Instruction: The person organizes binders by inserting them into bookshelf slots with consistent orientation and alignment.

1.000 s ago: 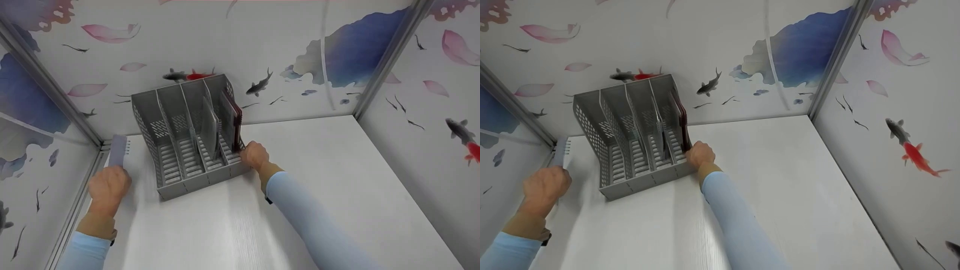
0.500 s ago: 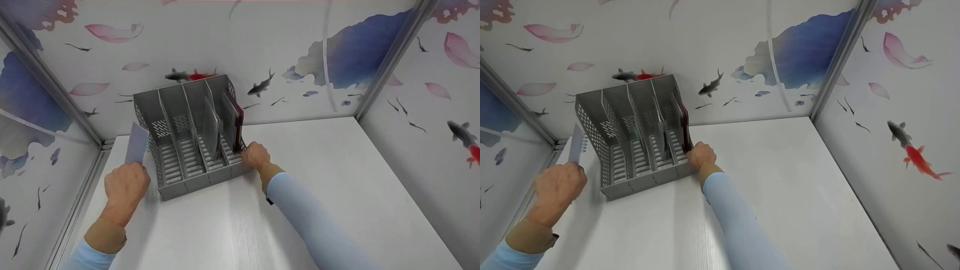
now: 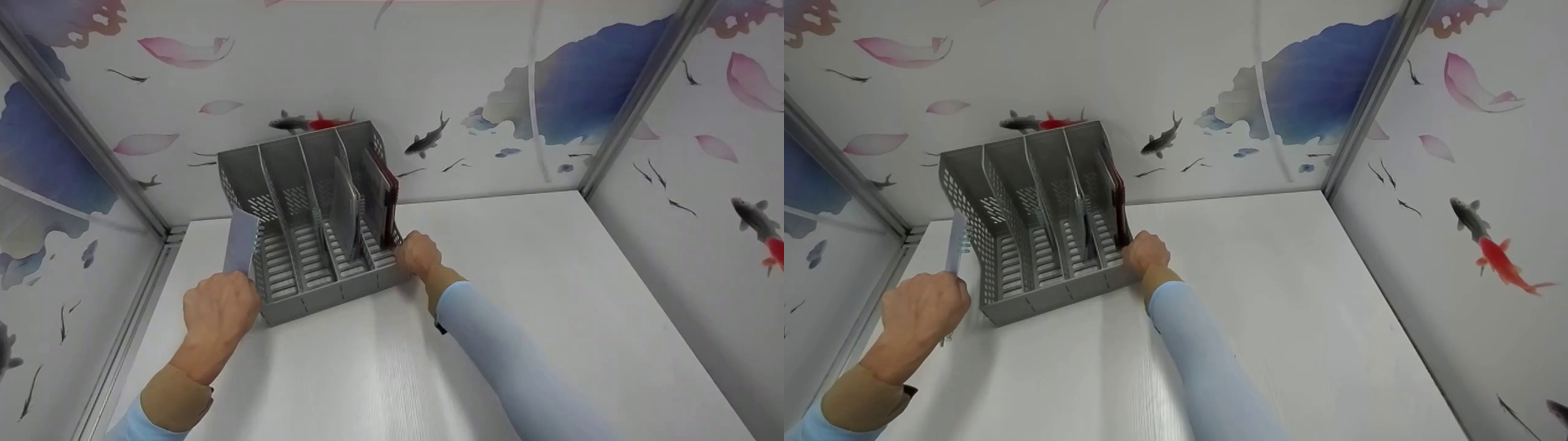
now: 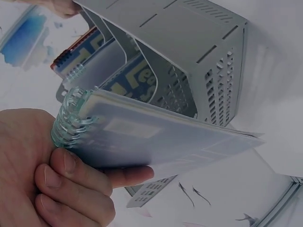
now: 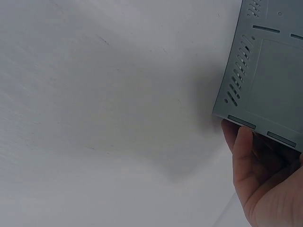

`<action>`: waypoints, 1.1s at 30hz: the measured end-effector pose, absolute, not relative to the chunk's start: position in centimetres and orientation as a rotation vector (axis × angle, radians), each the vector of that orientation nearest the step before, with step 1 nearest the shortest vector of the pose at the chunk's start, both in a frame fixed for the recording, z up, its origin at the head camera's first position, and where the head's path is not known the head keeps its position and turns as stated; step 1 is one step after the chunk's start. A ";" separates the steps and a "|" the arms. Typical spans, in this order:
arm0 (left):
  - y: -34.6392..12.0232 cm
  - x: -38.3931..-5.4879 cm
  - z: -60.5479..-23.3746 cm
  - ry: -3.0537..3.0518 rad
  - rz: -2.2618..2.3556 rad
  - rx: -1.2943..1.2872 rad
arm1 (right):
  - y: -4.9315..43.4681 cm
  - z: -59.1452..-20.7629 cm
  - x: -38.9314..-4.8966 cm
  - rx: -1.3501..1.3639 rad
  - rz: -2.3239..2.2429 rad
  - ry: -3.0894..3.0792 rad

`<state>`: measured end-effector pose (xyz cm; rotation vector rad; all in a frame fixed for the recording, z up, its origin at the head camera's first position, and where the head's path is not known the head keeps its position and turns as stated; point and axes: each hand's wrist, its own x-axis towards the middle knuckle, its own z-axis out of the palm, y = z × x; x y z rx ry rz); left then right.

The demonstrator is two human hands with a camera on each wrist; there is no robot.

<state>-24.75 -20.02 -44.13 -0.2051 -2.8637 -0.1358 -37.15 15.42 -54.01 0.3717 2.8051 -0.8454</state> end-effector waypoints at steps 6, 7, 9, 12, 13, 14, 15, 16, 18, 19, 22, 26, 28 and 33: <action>-18.9 -24.2 -43.3 -2.892 -0.146 -0.220 | 15.5 -53.9 -37.0 0.358 -0.843 2.804; -18.6 -24.2 -43.2 -2.894 -0.158 -0.223 | 15.5 -53.9 -37.0 0.359 -0.843 2.803; -18.2 -24.1 -42.9 -2.898 -0.188 -0.230 | 15.5 -53.9 -37.0 0.366 -0.845 2.803; -17.5 -24.0 -42.5 -2.909 -0.219 -0.238 | 15.5 -54.0 -37.1 0.367 -0.848 2.795; -17.3 -24.0 -42.4 -2.910 -0.225 -0.239 | 15.5 -54.0 -37.1 0.367 -0.848 2.789; -17.1 -24.0 -42.2 -2.907 -0.233 -0.240 | 15.5 -54.0 -37.2 0.369 -0.850 2.785; -16.9 -24.0 -42.1 -2.901 -0.239 -0.244 | 15.5 -54.1 -37.3 0.370 -0.850 2.781; -16.7 -24.0 -41.9 -2.895 -0.247 -0.249 | 15.5 -54.1 -37.3 0.371 -0.848 2.778; -16.4 -24.2 -41.7 -2.882 -0.264 -0.256 | 15.5 -54.1 -37.5 0.377 -0.846 2.775; -16.3 -24.4 -41.7 -2.863 -0.279 -0.265 | 15.6 -54.1 -37.5 0.380 -0.847 2.773; -15.9 -25.0 -41.9 -2.837 -0.325 -0.276 | 15.6 -54.1 -37.6 0.402 -0.842 2.774; -15.7 -26.0 -42.2 -2.873 -0.422 -0.247 | 15.5 -54.0 -37.5 0.417 -0.849 2.780; -15.6 -26.6 -42.2 -2.900 -0.467 -0.220 | 15.4 -54.0 -37.4 0.407 -0.850 2.787; -15.3 -28.1 -42.7 -2.874 -0.543 -0.218 | 15.5 -53.8 -37.3 0.393 -0.851 2.797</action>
